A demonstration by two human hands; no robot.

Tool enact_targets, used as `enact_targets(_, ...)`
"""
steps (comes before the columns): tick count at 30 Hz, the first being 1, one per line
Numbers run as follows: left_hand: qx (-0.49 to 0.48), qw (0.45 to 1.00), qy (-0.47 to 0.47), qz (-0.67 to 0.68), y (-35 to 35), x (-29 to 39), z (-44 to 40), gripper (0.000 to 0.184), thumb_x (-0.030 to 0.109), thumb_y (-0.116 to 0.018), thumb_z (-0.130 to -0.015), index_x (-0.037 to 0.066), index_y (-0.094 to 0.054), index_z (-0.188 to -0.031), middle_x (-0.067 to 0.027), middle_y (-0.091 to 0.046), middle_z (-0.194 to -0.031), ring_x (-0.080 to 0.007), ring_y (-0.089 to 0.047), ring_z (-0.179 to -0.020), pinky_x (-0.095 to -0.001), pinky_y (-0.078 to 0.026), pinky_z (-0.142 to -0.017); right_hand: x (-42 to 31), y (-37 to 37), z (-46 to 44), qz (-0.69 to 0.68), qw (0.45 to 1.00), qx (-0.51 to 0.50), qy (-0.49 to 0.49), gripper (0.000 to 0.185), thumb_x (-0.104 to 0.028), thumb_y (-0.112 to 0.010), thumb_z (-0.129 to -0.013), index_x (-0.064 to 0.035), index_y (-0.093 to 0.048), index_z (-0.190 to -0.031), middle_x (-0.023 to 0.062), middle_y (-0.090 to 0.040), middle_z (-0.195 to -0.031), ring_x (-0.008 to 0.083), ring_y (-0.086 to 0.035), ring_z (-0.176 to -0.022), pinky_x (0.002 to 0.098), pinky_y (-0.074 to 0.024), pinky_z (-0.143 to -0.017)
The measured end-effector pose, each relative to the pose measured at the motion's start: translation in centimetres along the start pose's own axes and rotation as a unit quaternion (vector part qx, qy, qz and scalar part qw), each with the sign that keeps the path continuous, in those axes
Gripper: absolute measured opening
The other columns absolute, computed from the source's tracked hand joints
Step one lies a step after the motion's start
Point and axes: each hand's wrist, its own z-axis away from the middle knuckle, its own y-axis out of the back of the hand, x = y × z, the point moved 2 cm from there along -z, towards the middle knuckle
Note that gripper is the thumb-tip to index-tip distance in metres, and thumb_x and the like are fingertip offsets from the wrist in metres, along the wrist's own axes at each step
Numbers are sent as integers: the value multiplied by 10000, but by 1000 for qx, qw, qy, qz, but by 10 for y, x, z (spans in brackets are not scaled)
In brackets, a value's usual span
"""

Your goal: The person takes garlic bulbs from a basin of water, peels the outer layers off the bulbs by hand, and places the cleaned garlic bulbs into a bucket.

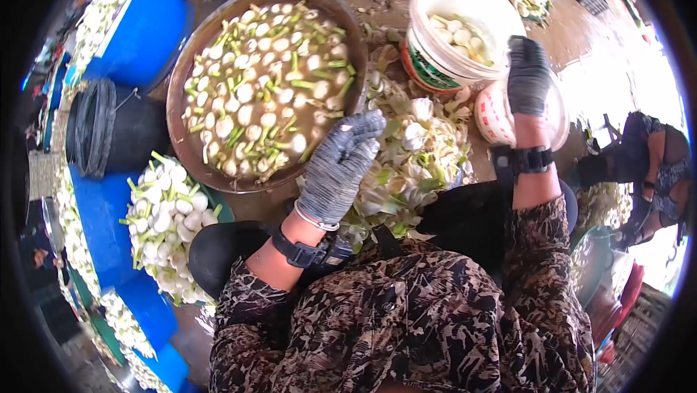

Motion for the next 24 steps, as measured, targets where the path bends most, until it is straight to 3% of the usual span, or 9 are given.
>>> enact_targets(2, 6, 1000, 5, 9, 7, 10, 3, 309, 15, -534, -952, 0, -546, -1260, -79, -622, -1215, -143, -585, -1122, -279, -447, -998, -62, -47, 26, -105, 976, -188, 11, 197, -197, -545, -954, -56, -646, -1046, 119, -678, -963, 239, -628, -907, 329, -483, -814)
enact_targets(5, 11, 1000, -12, -3, 21, 14, 5, 283, 12, -532, -954, 1, -562, -1235, -77, -635, -1191, -131, -600, -1091, -270, -462, -976, -157, -128, 77, -175, 850, -496, -7, 265, -259, -624, -903, -108, -652, -1118, 120, -669, -1033, 272, -624, -991, 336, -477, -876)
enact_targets(7, 35, 998, -10, -59, 33, 12, 7, 263, 16, -539, -952, 2, -576, -1212, -78, -640, -1178, -130, -600, -1087, -276, -467, -969, -189, -185, 91, 75, 810, -557, 169, 421, -310, -656, -833, -99, -628, -1196, 50, -671, -1126, 257, -608, -1079, 467, -379, -1027)
enact_targets(10, 53, 998, 22, -29, 43, 14, 13, 234, 12, -534, -948, -1, -593, -1175, -69, -648, -1138, -119, -599, -1055, -272, -465, -957, -182, -241, 108, 286, 756, -500, 311, 431, -267, -611, -864, -86, -595, -1255, 92, -653, -1179, 263, -570, -1178, 573, -295, -1076)
enact_targets(14, 51, 996, 46, -64, 56, 10, 16, 223, 29, -521, -946, 10, -604, -1152, -53, -648, -1094, -109, -589, -993, -273, -465, -931, -177, -275, 111, 376, 636, -620, 265, 435, -215, -540, -896, -101, -557, -1316, 82, -604, -1301, 277, -554, -1223, 648, -243, -1063)
enact_targets(18, 75, 993, 94, -18, 65, -10, 16, 284, 80, -524, -964, 20, -532, -1242, -75, -648, -1064, -130, -605, -965, -291, -491, -898, -196, -244, 95, 365, 642, -628, 244, 407, -181, -564, -882, -127, -578, -1286, 108, -629, -1250, 284, -595, -1164, 575, -345, -1027)
enact_targets(20, 133, 968, 174, 126, 71, -27, 12, 363, 197, -524, -986, 46, -447, -1307, -110, -651, -1008, -196, -647, -884, -342, -545, -806, -193, -214, 85, 187, 763, -605, 128, 348, -153, -591, -879, -115, -597, -1225, 144, -653, -1163, 290, -630, -1080, 458, -458, -933)
enact_targets(21, 128, 968, 173, 127, 74, -27, 9, 363, 197, -524, -986, 46, -447, -1307, -110, -651, -1008, -196, -647, -884, -342, -545, -806, -186, -200, 85, 190, 765, -603, 126, 348, -153, -591, -879, -115, -597, -1225, 144, -653, -1163, 290, -630, -1080, 458, -458, -933)
enact_targets(24, 186, 889, 267, 323, 71, -29, 4, 417, 411, -439, -995, 71, -487, -1232, -146, -655, -1011, -271, -668, -863, -388, -561, -692, -186, -139, 88, -174, 829, -528, 54, 275, -109, -600, -891, -60, -591, -1161, 160, -662, -1061, 298, -639, -1007, 370, -499, -871)
